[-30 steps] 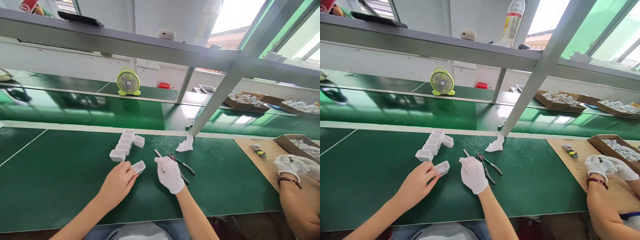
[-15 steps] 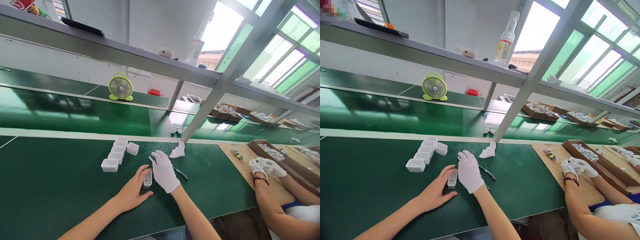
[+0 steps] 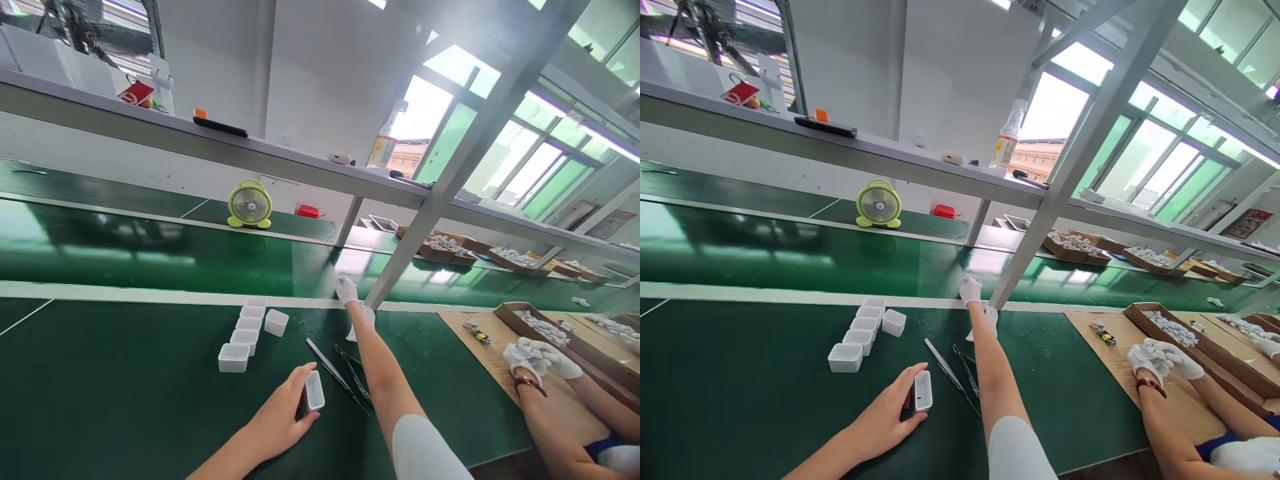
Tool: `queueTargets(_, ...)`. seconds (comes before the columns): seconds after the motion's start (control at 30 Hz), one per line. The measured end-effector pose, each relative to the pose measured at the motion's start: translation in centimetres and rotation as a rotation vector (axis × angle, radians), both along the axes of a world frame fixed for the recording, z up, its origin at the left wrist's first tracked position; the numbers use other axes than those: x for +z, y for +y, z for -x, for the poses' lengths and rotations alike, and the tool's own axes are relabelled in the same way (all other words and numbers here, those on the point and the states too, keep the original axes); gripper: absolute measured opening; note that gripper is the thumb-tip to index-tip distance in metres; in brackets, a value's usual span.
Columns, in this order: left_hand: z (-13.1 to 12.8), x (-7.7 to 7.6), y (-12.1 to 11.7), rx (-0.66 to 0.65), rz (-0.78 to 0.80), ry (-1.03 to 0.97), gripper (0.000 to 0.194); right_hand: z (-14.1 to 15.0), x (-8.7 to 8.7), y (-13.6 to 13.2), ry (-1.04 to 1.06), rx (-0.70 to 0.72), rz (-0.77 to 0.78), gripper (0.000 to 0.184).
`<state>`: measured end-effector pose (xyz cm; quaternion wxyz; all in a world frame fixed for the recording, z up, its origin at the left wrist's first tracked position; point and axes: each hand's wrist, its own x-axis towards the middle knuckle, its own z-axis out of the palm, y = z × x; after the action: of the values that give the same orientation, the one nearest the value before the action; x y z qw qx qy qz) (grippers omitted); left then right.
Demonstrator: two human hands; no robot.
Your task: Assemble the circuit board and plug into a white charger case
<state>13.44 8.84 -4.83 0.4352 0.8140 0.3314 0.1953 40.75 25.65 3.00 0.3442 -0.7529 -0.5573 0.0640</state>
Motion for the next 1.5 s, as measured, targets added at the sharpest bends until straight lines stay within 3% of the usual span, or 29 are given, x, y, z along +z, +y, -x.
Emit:
queueTargets(0.13,0.1,0.3,-0.1,0.020,0.015,0.046,0.074,-2.4,0.2,-0.6,0.123,-0.047,0.022,0.027)
queueTargets(0.27,0.1,0.8,-0.2,0.027,-0.013,0.094,0.073,-3.5,0.3,-1.6,0.181,0.039,0.145,0.027)
queueTargets(0.4,-0.1,0.3,0.0,0.086,-0.085,0.075,0.072,-1.3,-0.7,-2.5,0.141,0.153,0.326,0.030)
queueTargets(0.53,-0.3,-0.1,0.5,0.153,-0.070,0.035,0.059,0.8,-1.3,-3.7,-0.015,0.070,0.403,0.041)
queueTargets(0.63,0.1,0.5,1.0,0.187,-0.106,-0.054,0.054,1.9,-2.0,-4.7,-0.120,-0.016,0.494,0.047)
queueTargets(0.8,1.3,2.4,1.7,0.218,-0.179,-0.214,0.056,4.0,-3.7,-5.2,-0.148,0.013,0.567,0.033)
queueTargets(0.9,1.8,3.0,2.0,0.203,-0.193,-0.346,0.056,4.3,-3.1,-5.8,-0.096,0.043,0.510,0.030)
queueTargets(1.0,1.9,3.2,2.0,0.244,-0.166,-0.407,0.060,3.3,-0.7,-8.4,0.001,0.094,0.408,0.036)
queueTargets(1.1,2.1,3.4,1.7,0.262,-0.124,-0.422,0.060,2.9,1.7,-13.5,0.201,0.192,0.188,0.054)
queueTargets(1.13,2.1,3.5,1.5,0.245,-0.124,-0.431,0.059,3.1,2.0,-15.6,0.461,0.269,-0.037,0.058)
queueTargets(1.2,2.2,3.8,1.0,0.195,-0.164,-0.462,0.059,4.4,1.8,-19.7,0.857,0.448,-0.330,0.060)
queueTargets(1.27,2.2,4.0,0.6,0.127,-0.241,-0.504,0.062,6.2,0.6,-23.1,1.032,0.491,-0.485,0.055)
queueTargets(1.4,2.0,4.0,0.2,-0.004,-0.442,-0.612,0.069,9.2,-1.8,-27.0,0.972,0.497,-0.539,0.060)
queueTargets(1.5,1.8,3.8,0.3,-0.065,-0.520,-0.665,0.070,10.3,-2.0,-27.8,0.880,0.478,-0.470,0.066)
